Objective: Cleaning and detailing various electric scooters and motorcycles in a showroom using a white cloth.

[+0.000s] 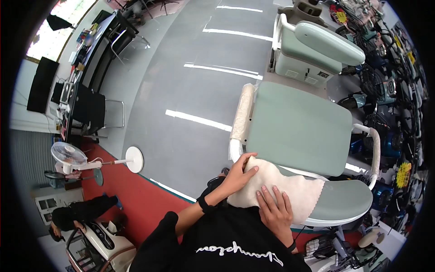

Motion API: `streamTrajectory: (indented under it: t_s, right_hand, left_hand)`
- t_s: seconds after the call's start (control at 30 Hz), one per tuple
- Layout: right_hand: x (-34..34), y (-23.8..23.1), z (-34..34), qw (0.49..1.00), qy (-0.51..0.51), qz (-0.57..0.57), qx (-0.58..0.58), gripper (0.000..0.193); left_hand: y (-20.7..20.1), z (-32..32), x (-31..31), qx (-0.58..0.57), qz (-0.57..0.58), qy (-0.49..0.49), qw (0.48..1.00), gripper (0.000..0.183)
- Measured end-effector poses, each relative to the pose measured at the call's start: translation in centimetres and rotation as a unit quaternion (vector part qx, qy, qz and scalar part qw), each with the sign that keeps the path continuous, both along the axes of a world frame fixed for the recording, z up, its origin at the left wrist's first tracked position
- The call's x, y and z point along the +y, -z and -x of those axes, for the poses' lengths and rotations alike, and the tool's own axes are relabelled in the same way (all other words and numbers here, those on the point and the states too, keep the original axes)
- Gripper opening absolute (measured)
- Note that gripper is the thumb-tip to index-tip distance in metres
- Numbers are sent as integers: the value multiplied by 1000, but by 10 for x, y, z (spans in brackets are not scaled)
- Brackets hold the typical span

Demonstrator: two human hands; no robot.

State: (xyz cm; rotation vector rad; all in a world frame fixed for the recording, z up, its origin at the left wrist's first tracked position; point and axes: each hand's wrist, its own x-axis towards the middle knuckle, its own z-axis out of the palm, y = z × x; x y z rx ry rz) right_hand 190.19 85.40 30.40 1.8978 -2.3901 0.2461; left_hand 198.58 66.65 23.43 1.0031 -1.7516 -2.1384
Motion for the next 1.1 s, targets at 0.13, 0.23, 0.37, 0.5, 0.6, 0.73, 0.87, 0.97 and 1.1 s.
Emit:
streamTrajectory:
  t_s: [0.13, 0.23, 0.37, 0.5, 0.6, 0.73, 0.87, 0.97, 1.1]
  right_hand:
    - [-9, -4, -4, 999, 27, -10, -29, 42]
    - [-16, -6, -6, 998, 40, -27, -35, 44]
    - [-33, -10, -7, 996, 60, -52, -48, 48]
    - [-49, -2, -17, 993, 86, -71, -32, 52]
    - [-73, 8, -25, 991, 109, -73, -8, 52]
    - [-129, 13, -33, 979, 153, -47, -130, 55]
    - [-181, 59, -41, 954, 229, -39, -192, 71]
    - [-210, 92, -42, 922, 301, 31, -243, 78]
    - [-231, 112, -32, 924, 336, -32, -181, 83]
  left_hand:
    - [-15, -3, -15, -40, 79, 1, 996, 38]
    - [-27, -2, -28, -63, 184, 32, 980, 34]
    - [-26, 2, -45, -32, 263, 49, 963, 32]
    - [-24, 2, -67, 0, 312, 84, 946, 30]
    - [-23, 3, -90, 29, 310, 87, 946, 29]
    - [-11, 6, -137, 47, 333, 78, 938, 28]
    - [27, 16, -187, 19, 294, 87, 952, 29]
    - [43, 24, -214, 12, 266, 127, 955, 31]
    - [66, 41, -231, -2, 244, 181, 953, 35]
